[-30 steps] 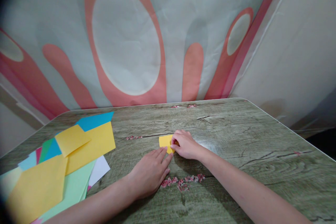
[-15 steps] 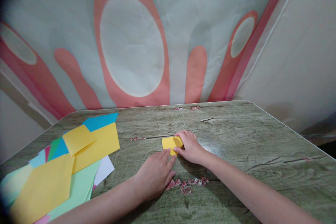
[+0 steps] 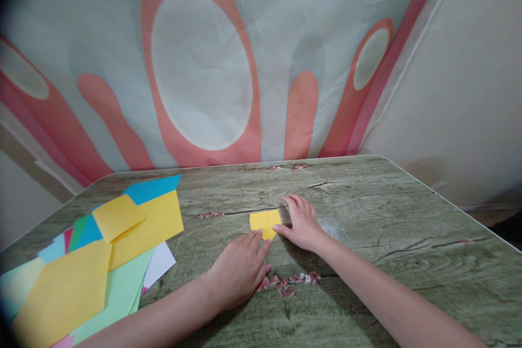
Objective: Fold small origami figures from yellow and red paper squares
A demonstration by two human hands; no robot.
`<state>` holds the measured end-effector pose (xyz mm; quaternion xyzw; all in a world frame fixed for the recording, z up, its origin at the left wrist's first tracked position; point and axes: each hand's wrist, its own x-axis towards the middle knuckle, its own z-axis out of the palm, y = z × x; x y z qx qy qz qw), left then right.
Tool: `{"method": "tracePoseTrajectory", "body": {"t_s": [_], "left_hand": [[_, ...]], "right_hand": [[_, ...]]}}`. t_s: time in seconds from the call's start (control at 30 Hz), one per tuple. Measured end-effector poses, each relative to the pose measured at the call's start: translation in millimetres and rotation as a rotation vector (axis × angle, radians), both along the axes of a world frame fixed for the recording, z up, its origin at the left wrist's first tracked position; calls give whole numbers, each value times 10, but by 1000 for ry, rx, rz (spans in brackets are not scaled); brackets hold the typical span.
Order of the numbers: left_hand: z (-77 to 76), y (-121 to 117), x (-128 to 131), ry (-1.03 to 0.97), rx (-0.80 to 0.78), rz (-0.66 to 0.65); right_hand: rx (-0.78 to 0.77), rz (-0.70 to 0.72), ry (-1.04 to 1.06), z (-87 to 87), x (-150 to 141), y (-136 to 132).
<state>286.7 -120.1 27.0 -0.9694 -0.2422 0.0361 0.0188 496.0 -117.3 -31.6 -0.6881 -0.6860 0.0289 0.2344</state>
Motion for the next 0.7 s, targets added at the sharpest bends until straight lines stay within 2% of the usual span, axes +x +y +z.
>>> {"method": "tracePoseTrajectory", "body": {"t_s": [0.23,0.4,0.5,0.6,0.7], "left_hand": [[-18,-4,-6,-13,4,5],[-25,-4,-4,-14,3,11],[-24,0,-2,-8,1,10],[-14,5,-1,-1,6,3],[-4,6,1,-9,6,0]], "right_hand": [[-19,-44,-12,-56,142,93],[124,-36,12,-11,85,26],[188,142,23,113,-26,-88],[91,402,-49,219,-157,-201],[47,458,-122,262,-253,-267]]}}
